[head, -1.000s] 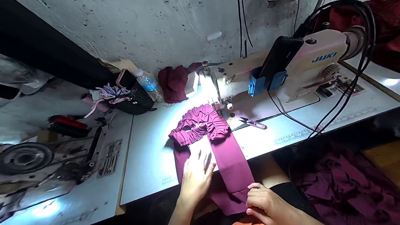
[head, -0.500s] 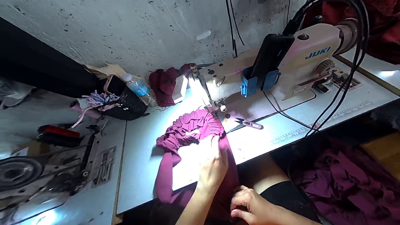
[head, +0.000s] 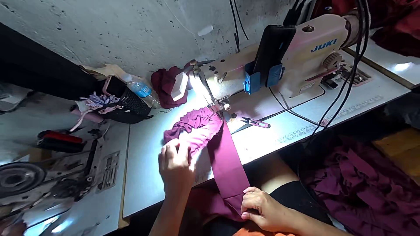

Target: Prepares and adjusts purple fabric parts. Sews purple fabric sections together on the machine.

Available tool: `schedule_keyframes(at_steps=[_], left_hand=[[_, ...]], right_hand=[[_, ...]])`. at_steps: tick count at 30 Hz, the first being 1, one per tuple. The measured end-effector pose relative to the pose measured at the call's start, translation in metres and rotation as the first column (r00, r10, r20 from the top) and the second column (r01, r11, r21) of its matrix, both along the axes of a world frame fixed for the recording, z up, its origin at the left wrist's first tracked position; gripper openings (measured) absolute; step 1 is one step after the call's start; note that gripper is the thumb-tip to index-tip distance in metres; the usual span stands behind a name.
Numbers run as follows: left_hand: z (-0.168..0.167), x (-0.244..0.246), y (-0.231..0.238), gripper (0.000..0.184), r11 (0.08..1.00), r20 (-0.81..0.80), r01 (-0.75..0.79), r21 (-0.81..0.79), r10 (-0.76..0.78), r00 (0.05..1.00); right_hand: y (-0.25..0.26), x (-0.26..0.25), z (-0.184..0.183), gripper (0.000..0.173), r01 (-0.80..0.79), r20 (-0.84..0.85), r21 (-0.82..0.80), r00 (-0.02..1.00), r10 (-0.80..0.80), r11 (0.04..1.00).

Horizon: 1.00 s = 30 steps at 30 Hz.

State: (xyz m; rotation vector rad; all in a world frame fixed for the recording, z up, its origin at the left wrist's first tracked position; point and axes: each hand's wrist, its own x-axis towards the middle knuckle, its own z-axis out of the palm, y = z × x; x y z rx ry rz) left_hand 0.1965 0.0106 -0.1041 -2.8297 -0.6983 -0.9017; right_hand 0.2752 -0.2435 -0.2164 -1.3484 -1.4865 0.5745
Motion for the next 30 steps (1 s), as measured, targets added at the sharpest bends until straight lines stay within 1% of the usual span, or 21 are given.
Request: schedule_keyframes(at_steps=[1,2,4,5,8,11,13,15,16,18,21,25,28,30], left_hand=[[-0.001,-0.011,-0.007,0.018,1.0,-0.022,0.02,-0.002,-0.02,1.0],[-0.005,-0.02,-0.015,0.014,0.999,-0.058,0.041,-0.033,-0.043,0.997],[-0.014,-0.033,-0.035,0.015,0.991,-0.1,0.095,-0.094,-0.105,0.989],[-0.018,-0.037,-0.046,0.019,0.989,-0.084,0.124,-0.081,-0.131,0.988],[-0.028,-0.044,-0.075,0.025,0.988,0.075,0.153,0.015,-0.153,0.985],[-0.026,-0.049,-0.092,0.021,0.991,0.229,0.132,0.0,-0.129,0.965],[-0.02,-0.051,-0.101,0.018,0.988,0.282,0.152,-0.035,-0.136,0.95],[-0.023,-0.05,-0.112,0.017,0.975,0.275,0.21,-0.079,-0.181,0.944],[-0.029,-0.048,-0.117,0.016,0.965,0.243,0.239,-0.103,-0.209,0.947],[-0.048,-0.044,-0.126,0.018,0.952,0.155,0.268,-0.148,-0.245,0.957],[-0.079,-0.04,-0.128,0.022,0.943,0.099,0.25,-0.22,-0.233,0.967],[-0.088,-0.038,-0.133,0.021,0.924,0.158,0.214,-0.317,-0.171,0.973],[-0.086,-0.035,-0.139,0.019,0.893,0.245,0.269,-0.362,-0.187,0.951],[-0.089,-0.033,-0.14,0.018,0.885,0.237,0.278,-0.373,-0.199,0.951]], right_hand=[[0.0,0.0,-0.001,0.022,-0.003,0.004,0.001,1.0,0.003,1.0],[0.001,0.0,-0.001,0.022,-0.011,0.013,-0.001,1.0,0.011,1.0],[0.003,0.0,-0.001,0.022,-0.033,0.036,-0.011,0.999,0.034,0.999],[0.004,0.0,-0.001,0.021,-0.04,0.051,-0.012,0.998,0.041,0.999],[0.004,-0.002,0.0,0.021,-0.028,0.085,0.0,0.996,0.028,1.0],[0.0,-0.003,-0.002,0.02,-0.01,0.099,0.016,0.995,0.008,1.0],[-0.001,-0.003,-0.003,0.018,-0.006,0.108,0.03,0.994,0.002,1.0],[-0.002,-0.004,-0.004,0.016,0.002,0.127,0.042,0.992,-0.008,0.999],[-0.003,-0.005,-0.004,0.016,0.007,0.142,0.043,0.99,-0.014,0.999],[-0.004,-0.007,-0.003,0.017,0.001,0.173,0.027,0.985,-0.006,1.0],[-0.004,-0.007,-0.006,0.016,-0.028,0.215,0.013,0.976,0.025,1.0],[-0.006,-0.003,-0.006,0.014,-0.069,0.235,-0.033,0.969,0.075,0.997],[-0.005,-0.003,-0.004,0.01,-0.075,0.247,-0.063,0.965,0.089,0.995],[-0.004,-0.003,-0.003,0.008,-0.073,0.276,-0.055,0.957,0.085,0.996]])
